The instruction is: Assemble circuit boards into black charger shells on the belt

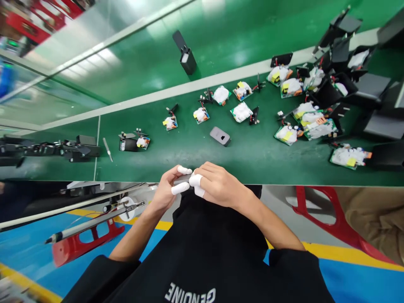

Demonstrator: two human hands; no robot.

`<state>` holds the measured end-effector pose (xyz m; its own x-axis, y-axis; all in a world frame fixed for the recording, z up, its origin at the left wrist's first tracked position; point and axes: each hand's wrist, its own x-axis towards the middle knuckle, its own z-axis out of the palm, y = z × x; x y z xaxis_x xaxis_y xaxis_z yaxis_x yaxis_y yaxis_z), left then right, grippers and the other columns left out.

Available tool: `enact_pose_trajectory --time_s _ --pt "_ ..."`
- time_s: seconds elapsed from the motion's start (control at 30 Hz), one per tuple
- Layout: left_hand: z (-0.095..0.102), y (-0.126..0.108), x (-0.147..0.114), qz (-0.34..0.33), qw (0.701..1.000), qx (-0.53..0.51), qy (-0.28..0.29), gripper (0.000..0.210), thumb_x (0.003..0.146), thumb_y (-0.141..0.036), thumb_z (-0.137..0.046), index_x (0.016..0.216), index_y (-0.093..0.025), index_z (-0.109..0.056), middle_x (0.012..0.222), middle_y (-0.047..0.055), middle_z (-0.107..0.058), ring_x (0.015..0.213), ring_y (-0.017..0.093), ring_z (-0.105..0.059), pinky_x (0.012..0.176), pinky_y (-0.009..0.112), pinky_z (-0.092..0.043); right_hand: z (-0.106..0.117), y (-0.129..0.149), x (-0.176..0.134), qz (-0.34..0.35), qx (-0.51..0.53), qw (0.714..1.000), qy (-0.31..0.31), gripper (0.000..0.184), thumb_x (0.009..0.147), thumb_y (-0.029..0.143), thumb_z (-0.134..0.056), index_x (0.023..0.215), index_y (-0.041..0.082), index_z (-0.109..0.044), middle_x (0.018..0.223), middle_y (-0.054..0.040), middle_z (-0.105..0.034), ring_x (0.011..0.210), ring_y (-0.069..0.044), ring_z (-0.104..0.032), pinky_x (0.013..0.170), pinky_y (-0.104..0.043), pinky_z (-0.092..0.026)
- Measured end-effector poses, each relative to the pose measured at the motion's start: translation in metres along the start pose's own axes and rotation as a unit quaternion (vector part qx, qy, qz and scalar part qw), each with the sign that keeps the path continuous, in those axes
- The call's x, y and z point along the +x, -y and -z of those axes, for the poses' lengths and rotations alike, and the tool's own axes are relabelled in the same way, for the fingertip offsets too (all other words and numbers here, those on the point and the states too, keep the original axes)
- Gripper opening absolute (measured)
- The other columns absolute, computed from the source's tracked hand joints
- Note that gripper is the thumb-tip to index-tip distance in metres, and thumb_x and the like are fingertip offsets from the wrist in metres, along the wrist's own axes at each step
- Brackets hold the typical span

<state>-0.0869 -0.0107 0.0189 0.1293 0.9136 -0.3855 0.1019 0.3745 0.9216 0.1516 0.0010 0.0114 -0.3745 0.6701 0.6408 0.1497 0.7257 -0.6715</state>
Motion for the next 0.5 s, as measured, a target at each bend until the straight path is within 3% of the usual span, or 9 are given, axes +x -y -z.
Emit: enact_pose_trajectory --time_s 0.17,0.33,0.5 --pt "0.007 -0.016 0.005 -0.007 1.000 0.005 0.003 0.061 0.057 -0.050 -0.111 0.093 -0.018 -0.072 0.101 0.009 -0.082 0.091 0.024 -0.079 0.084 0.036 -0.065 -0.003 -0.004 0.012 -0.001 0.010 1.000 0.028 0.026 0.100 0.002 -0.061 0.098 0.027 -0.054 0.089 -0.0027 -0.067 0.076 -0.020 -0.059 0.066 -0.036 -0.052" --pt "0.010 -0.028 0.005 0.057 0.998 -0.029 0.008 0.063 0.049 -0.043 -0.114 0.090 -0.017 -0.074 0.100 0.007 -0.081 0.092 0.022 -0.077 0.087 0.033 -0.061 -0.009 -0.007 0.020 0.017 0.010 0.999 0.029 0.025 0.102 0.004 -0.063 0.098 0.026 -0.053 0.088 -0.0022 -0.065 0.076 -0.018 -0.055 0.064 -0.032 -0.047" --pt "0.015 -0.031 0.005 0.074 0.995 -0.057 0.015 0.065 0.044 -0.037 -0.115 0.092 -0.017 -0.075 0.101 0.006 -0.079 0.095 0.022 -0.076 0.089 0.033 -0.060 -0.014 -0.012 0.018 0.036 0.047 0.998 0.025 0.033 0.099 -0.001 -0.068 0.097 0.026 -0.050 0.085 -0.0015 -0.063 0.076 -0.018 -0.054 0.066 -0.032 -0.048"
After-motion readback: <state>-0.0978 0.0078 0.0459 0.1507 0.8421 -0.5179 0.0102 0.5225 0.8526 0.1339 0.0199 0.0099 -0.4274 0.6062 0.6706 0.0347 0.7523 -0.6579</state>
